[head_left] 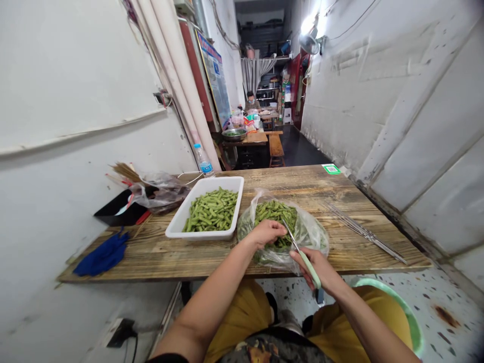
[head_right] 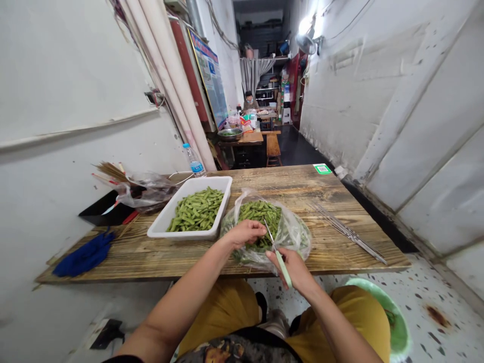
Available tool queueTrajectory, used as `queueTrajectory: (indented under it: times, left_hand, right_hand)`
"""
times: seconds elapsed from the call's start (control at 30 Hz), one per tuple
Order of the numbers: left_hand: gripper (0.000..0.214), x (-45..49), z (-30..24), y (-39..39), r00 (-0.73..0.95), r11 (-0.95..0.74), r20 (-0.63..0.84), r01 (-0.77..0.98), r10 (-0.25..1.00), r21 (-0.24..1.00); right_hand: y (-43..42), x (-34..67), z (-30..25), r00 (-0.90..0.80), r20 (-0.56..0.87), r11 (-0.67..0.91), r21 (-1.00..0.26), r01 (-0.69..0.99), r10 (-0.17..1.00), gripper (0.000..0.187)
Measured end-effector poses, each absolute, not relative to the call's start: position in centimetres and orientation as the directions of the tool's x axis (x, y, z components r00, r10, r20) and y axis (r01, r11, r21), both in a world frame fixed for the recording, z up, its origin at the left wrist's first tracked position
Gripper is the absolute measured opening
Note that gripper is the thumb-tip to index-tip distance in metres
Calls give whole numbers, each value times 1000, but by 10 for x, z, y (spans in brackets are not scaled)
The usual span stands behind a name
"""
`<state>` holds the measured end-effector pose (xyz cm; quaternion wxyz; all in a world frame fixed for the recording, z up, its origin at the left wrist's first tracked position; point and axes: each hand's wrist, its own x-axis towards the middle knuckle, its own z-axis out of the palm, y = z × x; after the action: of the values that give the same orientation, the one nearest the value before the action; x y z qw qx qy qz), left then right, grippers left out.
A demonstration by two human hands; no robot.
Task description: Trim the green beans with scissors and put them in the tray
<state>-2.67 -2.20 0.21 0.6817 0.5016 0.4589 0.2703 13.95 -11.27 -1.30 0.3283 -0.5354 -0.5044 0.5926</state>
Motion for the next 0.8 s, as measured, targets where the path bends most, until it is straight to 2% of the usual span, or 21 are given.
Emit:
queueTrajectory:
  times: [0.13, 0.2, 0.33, 0.47, 0.63, 0.8]
  left_hand:
    - [30, -26, 5, -24, 422, 456, -346, -194, 838, 869]
    - [27, -24, 7, -26, 429, 470, -333, -268, 840, 841]
    - [18, -18, 9, -32, 395, 418, -293, -280, 871, 864]
    - [18, -13, 11, -39, 356, 402, -299, -262, 885, 878]
    - [16, -12, 14, -46, 396, 404, -314, -168, 863, 899]
    - [17, -12, 4, -50, 379, 370, -287, -169, 880, 913]
  right_hand:
    - [-120, 140, -9, -232, -384, -399, -917, -20, 894, 39]
    - [-123, 139, -10, -268, -400, -438, -894, -97, 876, 41]
    - [-127, 137, -13, -308, -406, -474, -859, -194, 860, 45]
    - [-126, 133, -10, -286, -407, -475, -848, -236, 868, 46]
    - [-124, 132, -6, -254, -369, -420, -888, -186, 894, 46]
    - [-124, 131, -8, -235, -379, -405, -911, -73, 895, 43]
